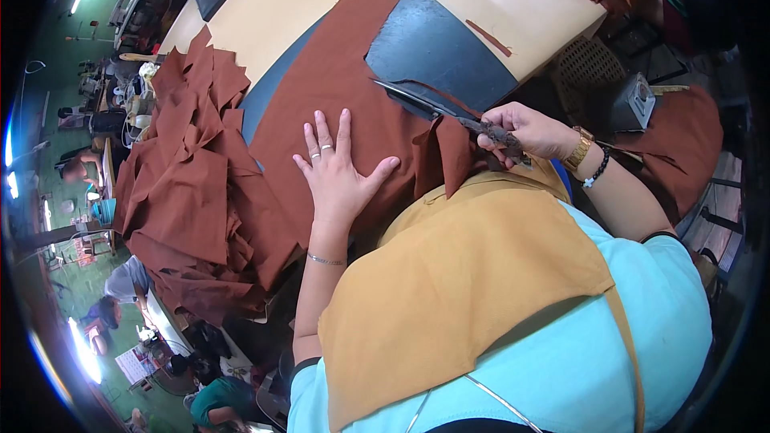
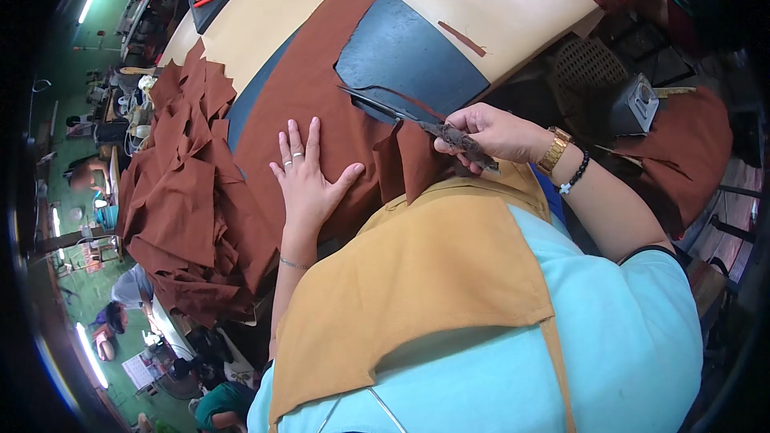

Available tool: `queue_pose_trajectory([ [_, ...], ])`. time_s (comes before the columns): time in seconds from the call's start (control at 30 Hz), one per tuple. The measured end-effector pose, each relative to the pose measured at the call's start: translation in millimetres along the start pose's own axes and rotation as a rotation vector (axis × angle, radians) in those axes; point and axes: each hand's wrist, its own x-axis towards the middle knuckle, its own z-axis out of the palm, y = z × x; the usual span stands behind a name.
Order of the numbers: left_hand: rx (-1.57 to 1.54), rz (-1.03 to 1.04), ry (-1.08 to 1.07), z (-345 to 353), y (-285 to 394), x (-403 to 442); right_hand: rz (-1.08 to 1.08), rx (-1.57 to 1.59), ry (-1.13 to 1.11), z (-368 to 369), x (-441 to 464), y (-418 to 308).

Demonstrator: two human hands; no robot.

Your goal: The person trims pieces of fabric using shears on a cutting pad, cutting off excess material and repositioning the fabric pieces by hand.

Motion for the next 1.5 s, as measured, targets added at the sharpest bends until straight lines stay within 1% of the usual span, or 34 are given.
queue_pose_trajectory([
  [0.2,0.016,0.001,-0.013,0,6,-6,0.045,0.012,0.003,2,10,-1],
  [0.37,-0.022,-0.048,-0.068,-3,10,-10,0.014,0.015,0.003,2,11,5],
  [0.47,-0.046,-0.026,-0.051,-9,-2,6,-0.009,0.035,-0.005,0,8,7],
  [0.53,0.040,0.074,0.036,-16,-16,30,-0.008,0.047,-0.006,1,7,8],
  [0.6,0.046,0.231,0.105,-14,-40,64,0.004,0.037,0.000,0,8,7],
  [0.73,0.065,0.374,0.038,-3,-63,100,0.011,0.043,0.007,2,13,5],
  [0.77,0.070,0.380,0.032,-4,-61,101,0.008,0.046,0.013,4,16,5],
  [0.9,0.052,0.358,0.025,-3,-51,91,-0.007,0.075,0.028,8,17,4],
  [1.03,0.049,0.268,0.057,3,-48,82,-0.055,0.063,0.030,9,17,10],
  [1.2,0.043,0.146,0.076,8,-35,71,-0.042,0.113,0.009,10,14,10],
  [1.4,0.042,0.129,0.067,8,-24,63,-0.043,0.159,0.021,12,19,11],
  [1.5,0.051,0.060,0.074,8,-19,58,-0.068,0.150,0.019,13,17,14],
])
